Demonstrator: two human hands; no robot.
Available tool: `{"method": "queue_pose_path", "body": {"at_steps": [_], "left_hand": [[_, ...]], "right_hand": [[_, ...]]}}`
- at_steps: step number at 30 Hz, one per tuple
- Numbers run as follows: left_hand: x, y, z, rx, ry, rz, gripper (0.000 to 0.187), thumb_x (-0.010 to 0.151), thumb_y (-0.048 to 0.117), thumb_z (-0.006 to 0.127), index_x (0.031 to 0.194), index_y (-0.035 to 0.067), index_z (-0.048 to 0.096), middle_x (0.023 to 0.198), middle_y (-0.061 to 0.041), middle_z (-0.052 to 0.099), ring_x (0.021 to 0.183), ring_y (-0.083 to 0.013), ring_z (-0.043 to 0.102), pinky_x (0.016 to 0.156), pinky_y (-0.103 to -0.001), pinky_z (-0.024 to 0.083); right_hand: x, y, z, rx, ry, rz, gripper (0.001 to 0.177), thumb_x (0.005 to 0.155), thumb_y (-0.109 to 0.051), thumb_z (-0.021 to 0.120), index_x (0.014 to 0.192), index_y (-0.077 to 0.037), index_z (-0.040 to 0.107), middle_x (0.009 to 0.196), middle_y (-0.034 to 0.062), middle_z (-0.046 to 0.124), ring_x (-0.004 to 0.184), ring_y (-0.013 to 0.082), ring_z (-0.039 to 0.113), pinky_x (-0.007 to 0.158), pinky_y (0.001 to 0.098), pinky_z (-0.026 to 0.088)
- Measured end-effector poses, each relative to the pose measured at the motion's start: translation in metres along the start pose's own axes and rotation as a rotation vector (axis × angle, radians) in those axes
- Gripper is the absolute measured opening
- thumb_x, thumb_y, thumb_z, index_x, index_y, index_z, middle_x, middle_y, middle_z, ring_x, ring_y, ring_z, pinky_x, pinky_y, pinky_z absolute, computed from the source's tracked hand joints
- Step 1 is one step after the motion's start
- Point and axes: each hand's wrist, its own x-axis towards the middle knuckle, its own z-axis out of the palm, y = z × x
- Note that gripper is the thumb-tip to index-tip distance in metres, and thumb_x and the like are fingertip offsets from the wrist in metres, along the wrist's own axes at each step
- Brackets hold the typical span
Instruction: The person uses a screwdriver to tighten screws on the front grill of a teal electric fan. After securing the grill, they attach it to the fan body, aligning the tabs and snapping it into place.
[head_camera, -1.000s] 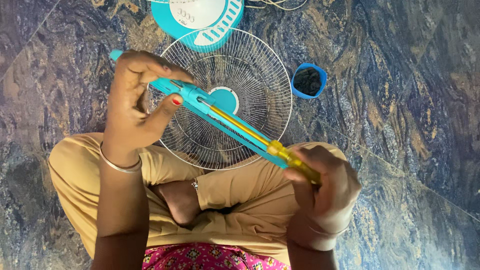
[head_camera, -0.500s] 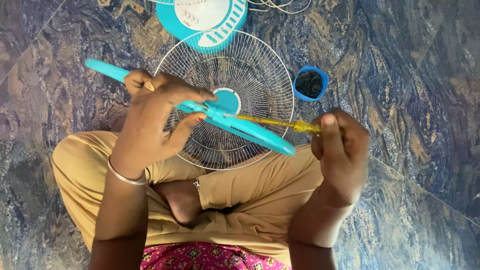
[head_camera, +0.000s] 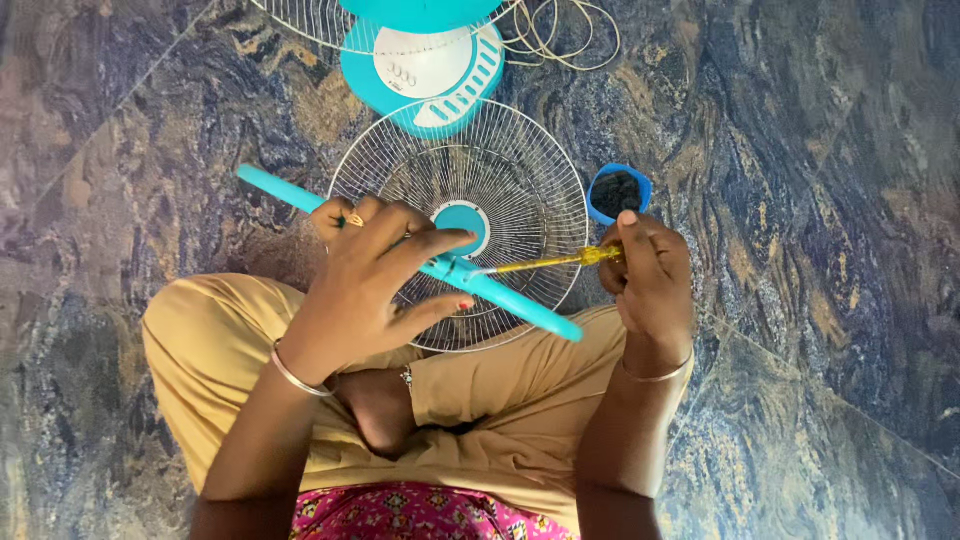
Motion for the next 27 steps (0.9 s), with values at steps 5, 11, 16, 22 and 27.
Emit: {"method": "queue_pose_path", "body": {"at_steps": [5,11,16,22,27], "left_hand": [[0.001,-0.005,0.000,0.013,0.095,-0.007,0.035,0.082,0.048,0.082,0.107,0.024,0.077,0.097,0.001,0.058,0.092,-0.0189,0.052,0.093,-0.042,0.025],[-0.009,-0.015,-0.017,0.025,0.126,-0.060,0.036,0.080,0.047,0.083,0.106,0.023,0.077,0.094,0.002,0.060,0.089,-0.0197,0.050,0.090,-0.041,0.025],[-0.012,-0.015,-0.023,0.023,0.113,-0.082,0.038,0.077,0.046,0.083,0.106,0.022,0.077,0.092,0.002,0.061,0.087,-0.0190,0.052,0.090,-0.041,0.025],[-0.005,-0.014,-0.023,0.061,0.125,-0.052,0.040,0.078,0.042,0.084,0.108,0.018,0.074,0.095,0.001,0.066,0.090,-0.0206,0.059,0.093,-0.042,0.037],[0.009,-0.010,-0.026,0.071,0.200,-0.044,0.047,0.074,0.044,0.087,0.106,0.013,0.073,0.095,-0.002,0.068,0.083,-0.0222,0.063,0.075,-0.039,0.045]], "right_hand": [[-0.003,-0.011,-0.020,-0.146,0.102,-0.108,0.034,0.111,-0.024,0.057,0.085,-0.003,0.060,0.065,0.0002,0.046,0.047,0.0063,0.031,0.044,0.0262,0.022],[0.026,0.019,-0.121,-0.156,0.388,-0.254,0.019,0.112,-0.022,0.057,0.101,-0.007,0.060,0.081,0.0020,0.061,0.066,0.0088,0.052,0.061,0.0248,0.043],[0.062,0.133,-0.223,-0.382,0.680,-0.364,0.020,0.097,-0.021,0.065,0.089,-0.003,0.062,0.087,0.0130,0.068,0.079,0.0227,0.067,0.073,0.0364,0.058],[0.064,0.167,-0.239,-1.410,0.715,0.497,0.038,0.081,-0.033,0.072,0.088,0.003,0.074,0.097,0.0297,0.072,0.094,0.0423,0.072,0.083,0.0499,0.057],[0.075,0.169,-0.221,-1.496,0.395,0.782,0.045,0.080,-0.038,0.077,0.100,0.002,0.075,0.110,0.0267,0.071,0.106,0.0404,0.069,0.090,0.0478,0.055]]}}
